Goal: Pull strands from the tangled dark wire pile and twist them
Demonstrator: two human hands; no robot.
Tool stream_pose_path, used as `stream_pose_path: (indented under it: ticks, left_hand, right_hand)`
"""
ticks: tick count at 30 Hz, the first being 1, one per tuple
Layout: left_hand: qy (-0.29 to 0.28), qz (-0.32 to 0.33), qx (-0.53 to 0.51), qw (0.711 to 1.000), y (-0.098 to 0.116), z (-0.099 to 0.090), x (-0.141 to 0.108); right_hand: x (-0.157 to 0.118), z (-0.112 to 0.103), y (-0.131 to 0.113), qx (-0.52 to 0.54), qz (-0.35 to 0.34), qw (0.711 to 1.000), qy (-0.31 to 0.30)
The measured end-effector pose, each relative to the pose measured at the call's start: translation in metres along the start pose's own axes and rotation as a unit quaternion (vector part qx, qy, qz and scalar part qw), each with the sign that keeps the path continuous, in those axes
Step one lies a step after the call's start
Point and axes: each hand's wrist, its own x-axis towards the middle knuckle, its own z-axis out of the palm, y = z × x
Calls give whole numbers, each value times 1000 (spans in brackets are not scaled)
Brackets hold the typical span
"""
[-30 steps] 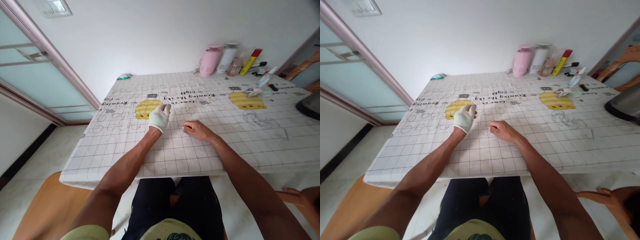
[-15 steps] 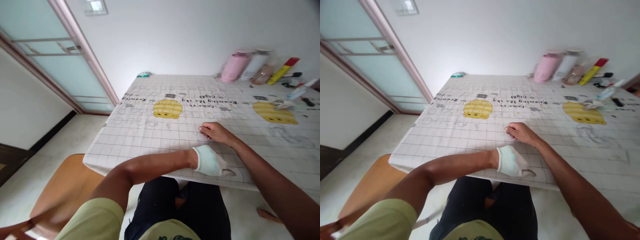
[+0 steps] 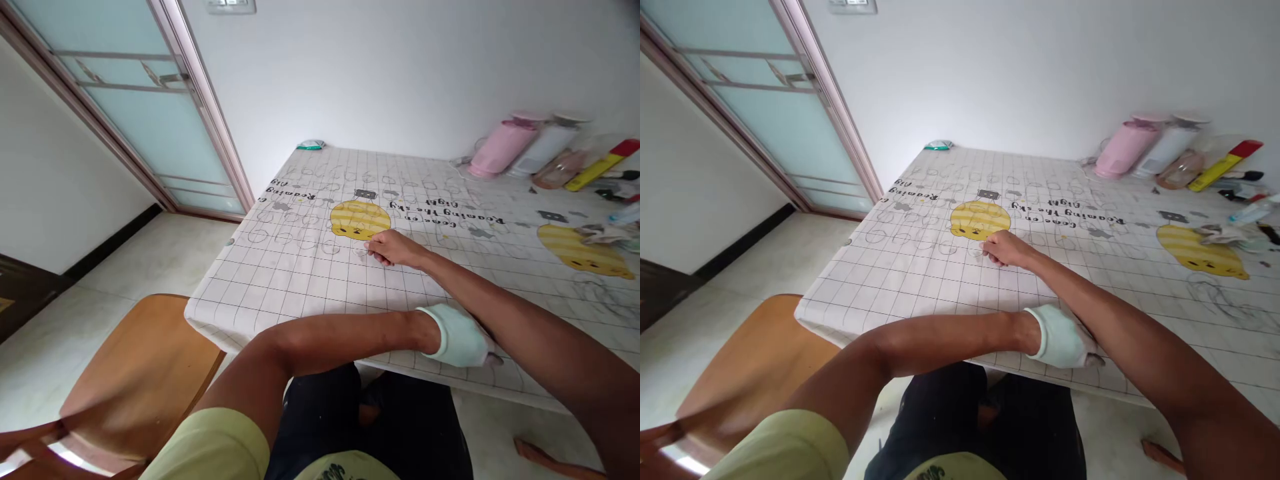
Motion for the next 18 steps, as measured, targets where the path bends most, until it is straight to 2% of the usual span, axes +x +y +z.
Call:
stream_pose_path:
  ticks: [3, 7, 12, 18]
  left_hand:
    - [17, 29, 6, 999, -1, -1, -1]
    - [35, 25, -24, 999, -5, 7, 5]
    - [23, 6, -46, 999, -8, 15, 10]
    - [17, 6, -23, 1000, -6, 12, 8]
  right_hand:
    - [8, 1, -8, -16, 19, 1000, -6]
    - [11, 2, -20, -64, 35, 997, -12]
    - [17, 5, -24, -125, 34, 991, -12]
    - [17, 2, -22, -165, 58, 985, 0]
